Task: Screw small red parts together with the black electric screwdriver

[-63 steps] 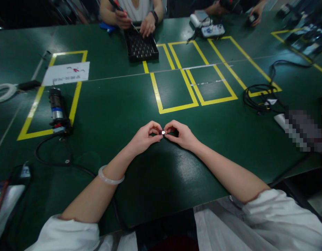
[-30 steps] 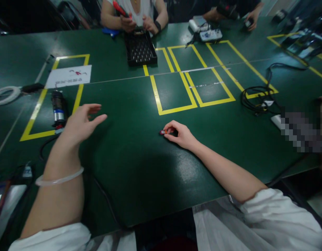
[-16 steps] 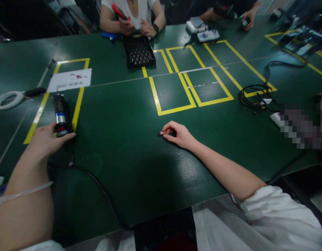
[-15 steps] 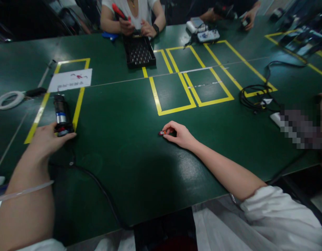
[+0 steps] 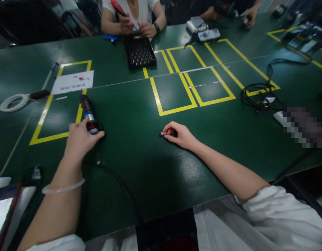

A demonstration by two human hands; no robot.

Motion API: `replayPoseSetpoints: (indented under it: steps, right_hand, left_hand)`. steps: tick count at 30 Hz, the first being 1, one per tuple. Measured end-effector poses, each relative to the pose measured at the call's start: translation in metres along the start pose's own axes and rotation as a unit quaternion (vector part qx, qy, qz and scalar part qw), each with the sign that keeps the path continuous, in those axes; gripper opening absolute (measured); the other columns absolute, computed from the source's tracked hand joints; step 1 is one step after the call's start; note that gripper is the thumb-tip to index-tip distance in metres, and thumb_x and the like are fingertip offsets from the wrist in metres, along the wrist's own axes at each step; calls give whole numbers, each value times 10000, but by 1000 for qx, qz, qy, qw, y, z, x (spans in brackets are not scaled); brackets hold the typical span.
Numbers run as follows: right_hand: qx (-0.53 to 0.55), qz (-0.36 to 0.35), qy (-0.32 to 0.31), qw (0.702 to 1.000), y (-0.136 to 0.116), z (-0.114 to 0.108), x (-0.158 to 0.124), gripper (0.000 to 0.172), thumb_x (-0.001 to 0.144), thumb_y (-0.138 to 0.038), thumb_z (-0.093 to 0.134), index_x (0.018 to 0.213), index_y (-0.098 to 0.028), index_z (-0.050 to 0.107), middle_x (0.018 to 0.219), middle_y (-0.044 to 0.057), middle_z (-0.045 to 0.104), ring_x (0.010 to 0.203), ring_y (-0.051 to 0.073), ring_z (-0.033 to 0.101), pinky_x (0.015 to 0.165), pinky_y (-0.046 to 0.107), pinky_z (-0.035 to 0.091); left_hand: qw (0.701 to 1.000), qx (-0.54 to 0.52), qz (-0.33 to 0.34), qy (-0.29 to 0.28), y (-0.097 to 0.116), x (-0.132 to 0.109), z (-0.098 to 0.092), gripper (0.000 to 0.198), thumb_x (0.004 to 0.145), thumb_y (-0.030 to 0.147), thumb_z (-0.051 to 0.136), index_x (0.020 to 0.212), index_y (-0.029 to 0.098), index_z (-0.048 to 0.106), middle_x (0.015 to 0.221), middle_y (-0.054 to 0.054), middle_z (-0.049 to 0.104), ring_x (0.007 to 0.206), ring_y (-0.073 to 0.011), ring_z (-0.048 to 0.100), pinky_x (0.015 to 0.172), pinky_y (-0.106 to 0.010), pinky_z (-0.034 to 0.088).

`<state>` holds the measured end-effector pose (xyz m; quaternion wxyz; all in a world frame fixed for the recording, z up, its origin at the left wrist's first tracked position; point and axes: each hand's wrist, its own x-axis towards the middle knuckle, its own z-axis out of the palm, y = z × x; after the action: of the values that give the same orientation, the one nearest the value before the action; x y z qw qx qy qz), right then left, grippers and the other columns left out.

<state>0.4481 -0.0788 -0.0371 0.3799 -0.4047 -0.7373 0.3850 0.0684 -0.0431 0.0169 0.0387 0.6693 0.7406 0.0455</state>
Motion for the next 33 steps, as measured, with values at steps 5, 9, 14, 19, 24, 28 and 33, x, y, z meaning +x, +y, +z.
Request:
replayPoseSetpoints:
  steps: [5,9,14,19,24,28,33]
  right_hand:
    - [-1,2,11,1000,0,-1,0,133,836,-179,652,968,-174,632,885,27,666,786,145,630,738,280,491]
    - [0,8,28,1000,1,-1,0,142,835,-189,654,975,-173,636,865,23,672,774,145,631,736,283,492]
    - [-16,19,56,998,2,-1,0,130,834,-195,655,962,-187,634,879,19,671,777,145,629,740,284,495]
    - [-39,16,73,996,3,0,0,115,839,-184,647,952,-187,625,874,20,656,783,151,616,753,291,492]
    - [-77,15,60,995,3,2,1,126,836,-174,646,951,-206,605,886,22,650,806,171,607,758,308,480]
    - [-91,7,46,995,2,3,3,180,845,-151,633,1005,-216,582,919,23,642,809,173,596,757,312,472]
    - [-124,-12,32,992,3,3,3,110,864,-176,649,956,-221,609,911,33,642,841,199,588,761,330,464]
  left_hand:
    - [997,-51,53,-13,57,-15,9,758,788,525,639,1394,105,467,1217,-166,479,1225,-347,489,1075,-476,446]
    - [990,-82,113,-16,102,-27,20,740,776,491,659,1401,148,461,1252,-156,475,1207,-340,517,1047,-470,476]
    - [977,-97,190,-12,147,-44,30,746,784,426,665,1442,180,410,1282,-146,485,1184,-324,522,982,-450,514]
    - [967,-116,226,-23,171,-57,34,741,801,385,645,1458,169,380,1286,-150,496,1176,-319,525,947,-441,528]
    - [967,-117,227,-19,177,-62,37,744,807,376,634,1471,169,371,1292,-147,506,1168,-315,533,912,-425,535]
    - [968,-118,223,-19,176,-62,37,744,811,388,629,1473,161,377,1289,-148,516,1170,-315,535,899,-418,539]
    - [969,-109,223,-17,176,-63,37,748,819,397,618,1479,142,374,1291,-153,519,1163,-316,535,879,-415,549]
